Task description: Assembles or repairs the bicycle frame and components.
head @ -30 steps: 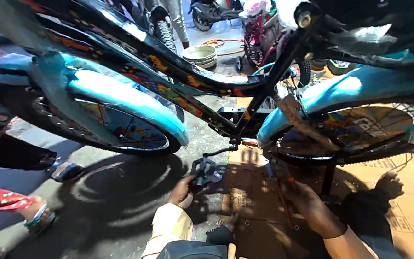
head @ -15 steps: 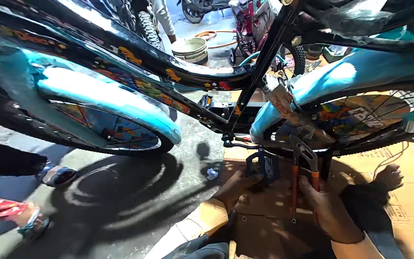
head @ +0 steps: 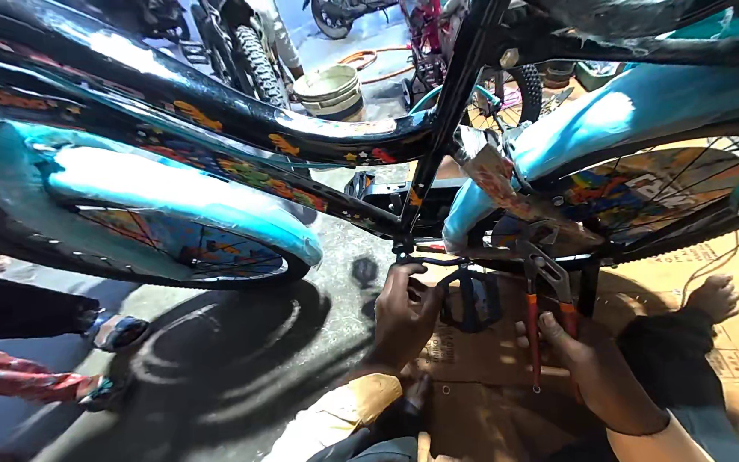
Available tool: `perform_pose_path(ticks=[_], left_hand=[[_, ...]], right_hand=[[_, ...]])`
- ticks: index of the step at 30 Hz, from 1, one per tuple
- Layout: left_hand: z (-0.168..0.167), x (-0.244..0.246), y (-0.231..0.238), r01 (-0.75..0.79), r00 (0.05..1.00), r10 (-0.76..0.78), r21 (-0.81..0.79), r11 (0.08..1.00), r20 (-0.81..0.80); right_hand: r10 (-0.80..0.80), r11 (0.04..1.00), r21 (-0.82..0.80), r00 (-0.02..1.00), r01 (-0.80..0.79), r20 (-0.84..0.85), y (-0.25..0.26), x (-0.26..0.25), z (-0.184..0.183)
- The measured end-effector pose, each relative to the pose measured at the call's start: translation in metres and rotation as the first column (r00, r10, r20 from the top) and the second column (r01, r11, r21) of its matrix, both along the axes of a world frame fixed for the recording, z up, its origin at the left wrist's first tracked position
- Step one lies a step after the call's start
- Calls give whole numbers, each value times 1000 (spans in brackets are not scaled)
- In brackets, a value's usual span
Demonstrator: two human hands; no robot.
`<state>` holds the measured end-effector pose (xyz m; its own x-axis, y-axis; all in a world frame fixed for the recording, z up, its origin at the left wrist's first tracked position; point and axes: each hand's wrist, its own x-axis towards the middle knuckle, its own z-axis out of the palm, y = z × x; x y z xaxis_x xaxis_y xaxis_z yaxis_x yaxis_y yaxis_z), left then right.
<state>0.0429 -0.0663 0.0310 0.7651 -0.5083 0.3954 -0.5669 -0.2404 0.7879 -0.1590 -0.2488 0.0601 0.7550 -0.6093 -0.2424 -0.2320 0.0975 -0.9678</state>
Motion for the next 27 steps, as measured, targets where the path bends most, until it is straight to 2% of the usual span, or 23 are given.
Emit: perform_pose_path(ticks=[2, 4, 7, 10, 12, 14, 17, 19, 21, 23, 25, 27], left_hand=[[24, 15, -12, 117, 972, -137, 117, 986, 188], [51, 30, -29, 181, 958, -246, 352, 918, 148], [66, 54, -60, 151, 967, -237, 530, 834, 97], [73, 52, -76, 56, 985, -152, 667, 743, 86], [73, 45, -75, 28, 991, -110, 696, 717, 73], [67, 50, -80, -37, 993, -58, 744, 668, 101], [60, 56, -79, -91, 979, -60, 676, 731, 197], [63, 58, -80, -97, 965, -85, 637, 765, 249], [65, 60, -83, -108, 961, -96, 672, 733, 259], [67, 60, -82, -109, 968, -89, 711, 695, 236], [72, 59, -80, -74, 970, -112, 707, 703, 214], [74, 62, -83, -75, 971, -113, 721, 689, 209]], right_hand=[[-7, 1000, 1, 1000, 7, 15, 1, 3, -1], [-20, 1000, 5, 999, 20, 40, 4, 4, -3], [-30, 1000, 0, 997, 30, 78, 6, 6, -4], [-62, 992, -102, 996, 69, 68, 8, 4, -8], [-41, 992, -125, 998, 34, -54, 7, 1, -18], [-15, 994, -107, 952, -19, -304, 6, 0, -31], [31, 994, -72, 827, -86, -561, 1, -3, -53], [30, 975, -157, 797, -155, -603, -2, -4, -55], [17, 950, -240, 797, -202, -604, -3, 0, -45], [7, 960, -233, 847, -154, -532, 4, 8, -30], [47, 991, -105, 955, -81, -294, 18, 20, -17], [62, 998, 36, 998, -61, -31, 36, 38, -8]])
